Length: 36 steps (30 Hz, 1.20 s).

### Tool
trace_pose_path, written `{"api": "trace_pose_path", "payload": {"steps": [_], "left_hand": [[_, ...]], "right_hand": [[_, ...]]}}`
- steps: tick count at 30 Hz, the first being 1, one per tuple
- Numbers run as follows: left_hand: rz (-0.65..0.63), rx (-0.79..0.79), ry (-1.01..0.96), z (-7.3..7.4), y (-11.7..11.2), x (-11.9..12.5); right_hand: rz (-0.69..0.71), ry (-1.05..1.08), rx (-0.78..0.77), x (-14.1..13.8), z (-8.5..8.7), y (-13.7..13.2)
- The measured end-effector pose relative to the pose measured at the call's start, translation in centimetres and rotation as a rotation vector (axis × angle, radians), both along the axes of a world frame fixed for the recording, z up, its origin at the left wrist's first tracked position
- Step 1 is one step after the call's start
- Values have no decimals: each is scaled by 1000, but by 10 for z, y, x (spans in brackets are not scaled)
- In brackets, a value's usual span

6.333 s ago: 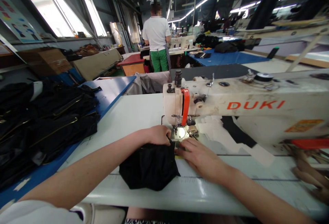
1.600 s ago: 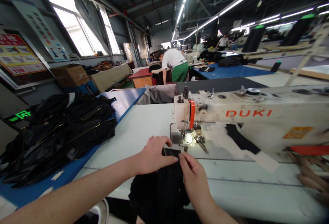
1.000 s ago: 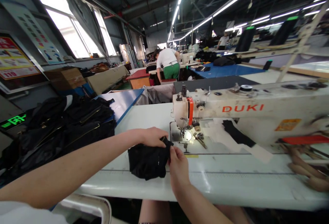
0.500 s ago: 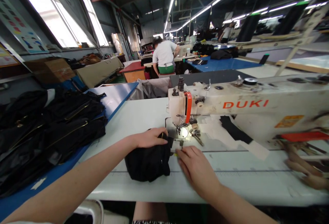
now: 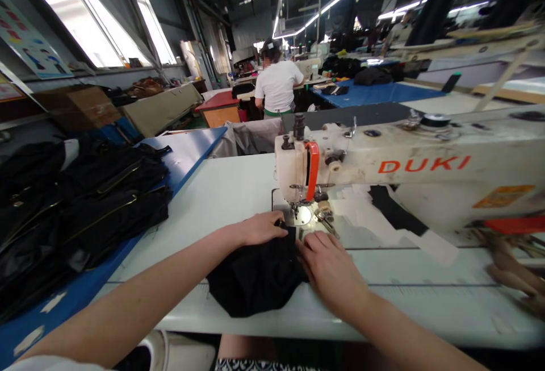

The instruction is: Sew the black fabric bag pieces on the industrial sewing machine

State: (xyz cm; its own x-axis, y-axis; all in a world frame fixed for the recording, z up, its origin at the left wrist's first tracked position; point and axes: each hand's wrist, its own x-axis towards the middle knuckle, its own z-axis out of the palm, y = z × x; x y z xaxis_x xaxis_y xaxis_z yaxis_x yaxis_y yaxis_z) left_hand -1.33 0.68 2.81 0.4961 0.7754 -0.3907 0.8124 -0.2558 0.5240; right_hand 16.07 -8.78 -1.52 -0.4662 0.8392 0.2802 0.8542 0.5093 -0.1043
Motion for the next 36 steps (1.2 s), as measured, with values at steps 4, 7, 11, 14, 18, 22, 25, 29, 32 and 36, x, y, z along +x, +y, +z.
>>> {"api": "trace_pose_path", "payload": {"steps": [4, 7, 11, 14, 18, 22, 25, 29, 32, 36], "left_hand": [[-25, 72, 106, 4, 1, 8], [-44, 80, 138, 3, 5, 10], [-51, 41, 96, 1, 9, 10], [-59, 65, 125, 2, 9, 13], [-99, 140, 237, 4, 7, 20], [-107, 179, 279, 1, 8, 23], [-120, 195, 274, -2, 8, 24], [-118, 173, 269, 0, 9, 24], [-106, 151, 250, 2, 11, 23], [-90, 126, 242, 4, 11, 23]], "right_hand": [[6, 8, -10, 3, 0, 4], [35, 29, -15, 6, 0, 7], [80, 60, -17, 12, 2, 11], [105, 57, -34, 15, 3, 13], [128, 49, -66, 17, 5, 15], [177, 76, -95, 21, 5, 19], [217, 145, -120, 25, 5, 23], [225, 265, -110, 29, 3, 29], [214, 270, -86, 29, 0, 33], [235, 269, -48, 29, -3, 37]]}}
